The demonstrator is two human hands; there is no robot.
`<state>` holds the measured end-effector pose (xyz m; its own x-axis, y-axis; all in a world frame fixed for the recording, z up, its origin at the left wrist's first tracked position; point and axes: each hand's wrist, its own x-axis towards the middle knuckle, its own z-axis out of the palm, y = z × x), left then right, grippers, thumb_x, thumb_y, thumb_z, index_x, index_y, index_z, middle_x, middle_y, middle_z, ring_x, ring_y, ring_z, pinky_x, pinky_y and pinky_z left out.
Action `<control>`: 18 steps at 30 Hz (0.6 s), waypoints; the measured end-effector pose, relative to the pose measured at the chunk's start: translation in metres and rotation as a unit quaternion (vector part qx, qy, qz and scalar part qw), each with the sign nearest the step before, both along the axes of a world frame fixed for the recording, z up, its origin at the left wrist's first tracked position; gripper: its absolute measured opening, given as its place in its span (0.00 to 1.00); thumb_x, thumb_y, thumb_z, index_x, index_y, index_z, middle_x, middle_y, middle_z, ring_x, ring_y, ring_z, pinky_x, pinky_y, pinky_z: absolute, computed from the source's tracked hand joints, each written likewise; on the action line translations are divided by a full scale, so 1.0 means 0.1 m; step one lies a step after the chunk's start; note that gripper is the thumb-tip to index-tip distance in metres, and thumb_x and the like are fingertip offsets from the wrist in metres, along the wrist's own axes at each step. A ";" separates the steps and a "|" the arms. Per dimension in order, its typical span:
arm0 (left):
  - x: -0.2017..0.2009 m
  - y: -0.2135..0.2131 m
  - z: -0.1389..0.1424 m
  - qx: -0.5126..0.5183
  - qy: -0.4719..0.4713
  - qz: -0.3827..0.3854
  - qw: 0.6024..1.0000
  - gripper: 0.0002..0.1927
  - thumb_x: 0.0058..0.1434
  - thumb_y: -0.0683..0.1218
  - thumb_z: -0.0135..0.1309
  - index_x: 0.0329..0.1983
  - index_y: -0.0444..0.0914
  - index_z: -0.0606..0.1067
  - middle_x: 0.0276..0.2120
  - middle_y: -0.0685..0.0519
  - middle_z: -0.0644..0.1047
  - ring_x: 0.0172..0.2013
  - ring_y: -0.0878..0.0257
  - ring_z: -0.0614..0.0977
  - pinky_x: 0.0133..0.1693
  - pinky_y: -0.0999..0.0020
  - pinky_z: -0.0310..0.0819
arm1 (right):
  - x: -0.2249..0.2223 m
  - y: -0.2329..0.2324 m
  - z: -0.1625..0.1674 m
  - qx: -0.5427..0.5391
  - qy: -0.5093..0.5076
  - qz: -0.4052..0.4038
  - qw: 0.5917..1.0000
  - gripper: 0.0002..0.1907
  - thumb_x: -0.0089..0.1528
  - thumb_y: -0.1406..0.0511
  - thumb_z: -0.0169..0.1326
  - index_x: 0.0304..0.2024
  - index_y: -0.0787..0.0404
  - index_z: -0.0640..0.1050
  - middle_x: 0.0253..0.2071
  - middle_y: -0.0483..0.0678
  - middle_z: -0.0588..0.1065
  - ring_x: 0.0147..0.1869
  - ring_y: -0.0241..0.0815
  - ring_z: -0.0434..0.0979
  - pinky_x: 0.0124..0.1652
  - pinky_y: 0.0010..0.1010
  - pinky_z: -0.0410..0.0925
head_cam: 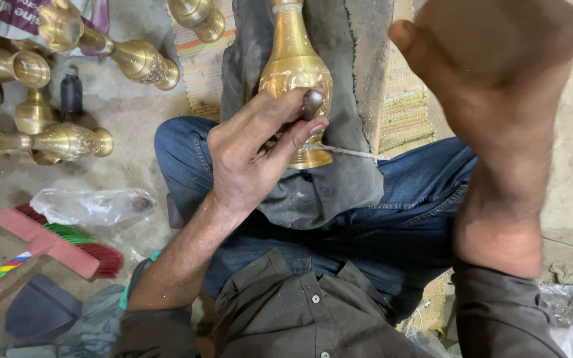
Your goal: The person sits cross-legged on the floor with a brass vase held between their legs. They position a chisel against the vase surface and strike it with a wooden mallet, repeatedly repositioning the chisel to carve decorative patterns into the brass.
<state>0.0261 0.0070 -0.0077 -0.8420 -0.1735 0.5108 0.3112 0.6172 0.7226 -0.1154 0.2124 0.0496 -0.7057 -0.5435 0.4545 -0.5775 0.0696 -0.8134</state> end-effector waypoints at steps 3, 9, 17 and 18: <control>0.01 0.00 0.01 0.013 -0.010 -0.004 1.000 0.20 0.67 0.39 0.69 0.59 0.35 0.75 0.44 0.52 0.82 0.44 0.65 0.88 0.40 0.76 0.88 | -0.06 0.04 0.11 0.162 0.217 -0.033 0.962 0.15 0.60 0.76 0.64 0.48 0.65 0.76 0.43 0.54 0.76 0.49 0.53 0.78 0.49 0.38 0.72; 0.00 0.00 0.05 -0.003 -0.007 0.001 1.000 0.20 0.68 0.39 0.69 0.60 0.37 0.75 0.45 0.52 0.82 0.42 0.66 0.87 0.42 0.75 0.85 | -0.11 0.13 0.06 0.244 0.343 -0.043 0.906 0.19 0.53 0.77 0.61 0.46 0.64 0.74 0.44 0.54 0.75 0.50 0.56 0.76 0.49 0.41 0.69; 0.00 0.01 0.11 0.014 -0.016 -0.004 1.000 0.16 0.67 0.38 0.68 0.56 0.38 0.78 0.44 0.52 0.82 0.40 0.66 0.86 0.38 0.72 0.83 | -0.06 0.11 0.06 0.264 0.358 -0.059 0.894 0.15 0.56 0.75 0.60 0.45 0.62 0.74 0.45 0.52 0.74 0.51 0.54 0.75 0.50 0.40 0.66; 0.00 0.01 0.11 0.010 -0.016 -0.002 1.000 0.16 0.67 0.39 0.68 0.56 0.39 0.79 0.44 0.51 0.83 0.39 0.66 0.86 0.38 0.72 0.82 | -0.07 0.11 0.04 0.266 0.376 -0.068 0.885 0.14 0.57 0.74 0.60 0.44 0.62 0.74 0.44 0.51 0.74 0.51 0.52 0.75 0.49 0.40 0.66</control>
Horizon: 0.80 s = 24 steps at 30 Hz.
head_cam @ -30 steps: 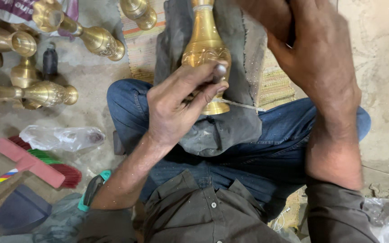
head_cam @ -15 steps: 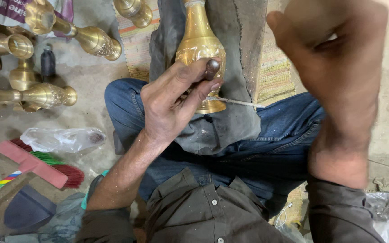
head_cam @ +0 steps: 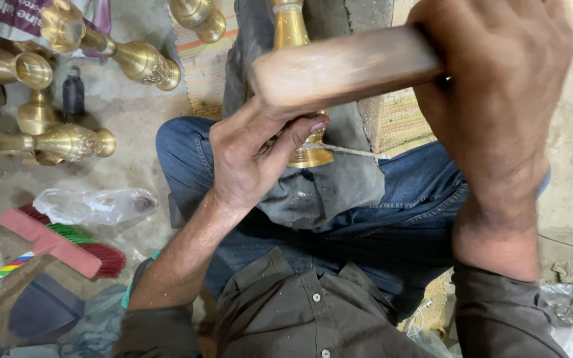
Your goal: The person sits cross-legged on the floor with a brass vase held between their legs. They position a chisel against the vase surface and strike it with a wooden mallet, repeatedly repositioning the chisel to carve decorative patterns into the brass.
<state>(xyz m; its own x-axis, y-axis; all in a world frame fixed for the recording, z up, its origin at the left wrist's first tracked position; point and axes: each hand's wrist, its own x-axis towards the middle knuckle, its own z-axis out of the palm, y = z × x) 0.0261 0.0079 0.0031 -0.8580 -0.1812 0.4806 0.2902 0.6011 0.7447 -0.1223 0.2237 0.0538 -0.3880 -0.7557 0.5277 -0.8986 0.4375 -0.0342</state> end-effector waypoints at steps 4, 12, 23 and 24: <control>-0.02 -0.04 -0.05 0.006 0.005 -0.012 1.000 0.13 0.69 0.40 0.66 0.55 0.39 0.79 0.44 0.51 0.83 0.41 0.65 0.86 0.41 0.70 0.83 | -0.05 0.02 -0.16 0.003 0.064 -0.015 0.998 0.09 0.63 0.71 0.63 0.42 0.59 0.74 0.43 0.46 0.74 0.50 0.46 0.75 0.49 0.38 0.64; -0.16 -0.27 -0.16 -0.093 -0.023 -0.082 0.992 0.12 0.67 0.44 0.66 0.51 0.37 0.80 0.36 0.52 0.83 0.34 0.65 0.85 0.35 0.70 0.83 | -0.17 0.01 -0.60 -0.137 -0.081 0.013 0.987 0.14 0.61 0.75 0.58 0.48 0.61 0.75 0.43 0.48 0.72 0.51 0.47 0.73 0.49 0.35 0.62; -0.17 -0.26 0.14 -0.106 -0.015 -0.126 0.986 0.17 0.74 0.45 0.64 0.62 0.39 0.74 0.45 0.54 0.82 0.42 0.67 0.86 0.42 0.72 0.84 | -0.21 0.05 -0.59 -0.131 -0.011 -0.022 0.991 0.12 0.69 0.72 0.69 0.44 0.62 0.75 0.41 0.49 0.73 0.44 0.48 0.72 0.45 0.40 0.63; -0.19 -0.26 0.15 -0.119 -0.026 -0.129 0.984 0.17 0.73 0.46 0.65 0.61 0.40 0.75 0.43 0.55 0.82 0.40 0.67 0.85 0.41 0.72 0.84 | -0.22 0.05 -0.58 -0.116 0.017 -0.024 0.993 0.13 0.69 0.72 0.70 0.44 0.62 0.76 0.40 0.49 0.73 0.43 0.48 0.72 0.45 0.41 0.64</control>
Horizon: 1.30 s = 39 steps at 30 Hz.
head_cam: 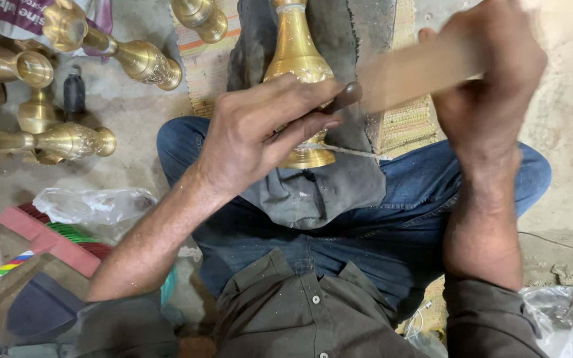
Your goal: The person sits cross-legged on the floor with a brass vase held between their legs. They position a chisel against the vase surface and strike it with a wooden mallet, repeatedly repositioning the chisel to carve decorative patterns into the brass.
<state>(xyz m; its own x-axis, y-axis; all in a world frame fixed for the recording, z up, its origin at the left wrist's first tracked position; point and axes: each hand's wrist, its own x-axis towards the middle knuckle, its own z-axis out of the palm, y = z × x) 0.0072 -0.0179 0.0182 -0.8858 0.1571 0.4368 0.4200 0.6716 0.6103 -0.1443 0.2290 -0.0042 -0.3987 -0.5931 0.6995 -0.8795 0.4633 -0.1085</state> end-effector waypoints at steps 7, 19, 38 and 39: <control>-0.18 -0.01 0.10 -0.045 -0.022 -0.063 0.997 0.19 0.71 0.48 0.63 0.62 0.41 0.75 0.42 0.54 0.81 0.39 0.62 0.85 0.40 0.67 0.83 | -0.13 -0.04 -0.24 -0.061 0.042 0.010 0.997 0.13 0.59 0.72 0.71 0.35 0.63 0.76 0.29 0.50 0.72 0.36 0.47 0.70 0.40 0.42 0.63; -0.27 -0.01 0.29 -0.092 -0.057 -0.116 0.987 0.21 0.71 0.49 0.60 0.66 0.45 0.75 0.37 0.54 0.79 0.36 0.58 0.84 0.36 0.61 0.79 | -0.22 0.10 -0.49 -0.087 0.027 0.057 0.994 0.15 0.66 0.76 0.72 0.41 0.67 0.75 0.37 0.53 0.73 0.46 0.53 0.72 0.47 0.46 0.66; -0.23 -0.08 0.20 -0.088 -0.018 -0.112 0.990 0.19 0.72 0.51 0.62 0.63 0.43 0.76 0.39 0.53 0.79 0.37 0.58 0.84 0.38 0.63 0.79 | -0.13 -0.08 -0.35 -0.201 -0.089 0.065 0.973 0.15 0.67 0.73 0.69 0.44 0.62 0.73 0.40 0.49 0.73 0.46 0.48 0.73 0.50 0.40 0.68; -0.23 -0.08 0.21 -0.086 -0.013 -0.118 0.989 0.19 0.73 0.51 0.61 0.64 0.43 0.75 0.40 0.53 0.79 0.38 0.58 0.84 0.39 0.63 0.80 | -0.11 -0.11 -0.36 -0.287 -0.232 0.098 0.924 0.13 0.70 0.71 0.66 0.46 0.61 0.73 0.43 0.46 0.74 0.48 0.44 0.74 0.52 0.38 0.69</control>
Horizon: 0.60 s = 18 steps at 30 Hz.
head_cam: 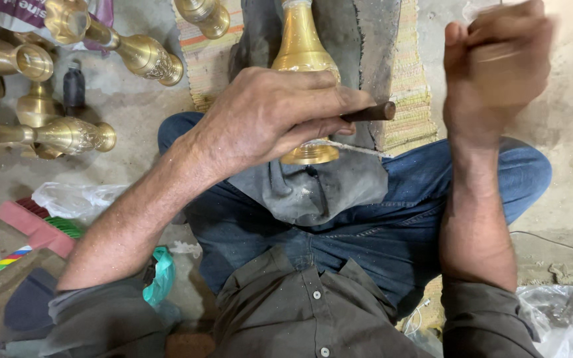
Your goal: The person sits cross-legged on the floor with a brass vase held between their legs. They position a chisel against the vase surface and strike it with a wooden mallet, repeatedly repositioning the chisel to carve decorative patterns into the brass.
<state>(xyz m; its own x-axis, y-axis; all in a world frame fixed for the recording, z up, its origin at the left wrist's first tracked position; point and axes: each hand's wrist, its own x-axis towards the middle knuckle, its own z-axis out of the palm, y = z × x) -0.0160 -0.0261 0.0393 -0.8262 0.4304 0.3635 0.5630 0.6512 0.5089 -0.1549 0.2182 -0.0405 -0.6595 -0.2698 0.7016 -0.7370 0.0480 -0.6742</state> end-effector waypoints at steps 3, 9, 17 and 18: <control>-0.01 -0.01 0.01 -0.010 -0.017 -0.005 1.000 0.20 0.72 0.49 0.61 0.65 0.44 0.75 0.37 0.53 0.79 0.37 0.58 0.84 0.39 0.61 0.79 | -0.05 -0.01 0.01 0.071 0.150 -0.035 0.986 0.13 0.67 0.72 0.68 0.42 0.61 0.73 0.38 0.48 0.74 0.46 0.47 0.73 0.51 0.40 0.68; -0.05 0.04 -0.02 -0.032 -0.025 -0.012 0.999 0.21 0.68 0.51 0.62 0.64 0.47 0.76 0.37 0.57 0.80 0.36 0.61 0.85 0.38 0.63 0.80 | -0.06 0.03 0.10 0.145 0.278 -0.073 0.947 0.15 0.66 0.75 0.69 0.39 0.63 0.73 0.35 0.52 0.74 0.45 0.52 0.72 0.53 0.46 0.68; -0.03 -0.01 -0.07 -0.007 -0.024 -0.014 1.000 0.20 0.68 0.50 0.62 0.63 0.47 0.77 0.39 0.57 0.81 0.38 0.62 0.85 0.38 0.65 0.81 | -0.03 0.00 0.15 0.141 0.255 -0.056 0.955 0.16 0.65 0.78 0.70 0.39 0.66 0.73 0.34 0.54 0.74 0.45 0.53 0.74 0.53 0.47 0.69; -0.02 -0.01 -0.08 -0.006 -0.028 -0.009 1.000 0.20 0.67 0.50 0.62 0.62 0.48 0.77 0.38 0.57 0.81 0.37 0.62 0.85 0.37 0.66 0.81 | -0.04 -0.03 0.10 0.101 0.213 -0.043 0.971 0.15 0.68 0.78 0.70 0.41 0.67 0.73 0.36 0.55 0.74 0.46 0.53 0.74 0.54 0.46 0.71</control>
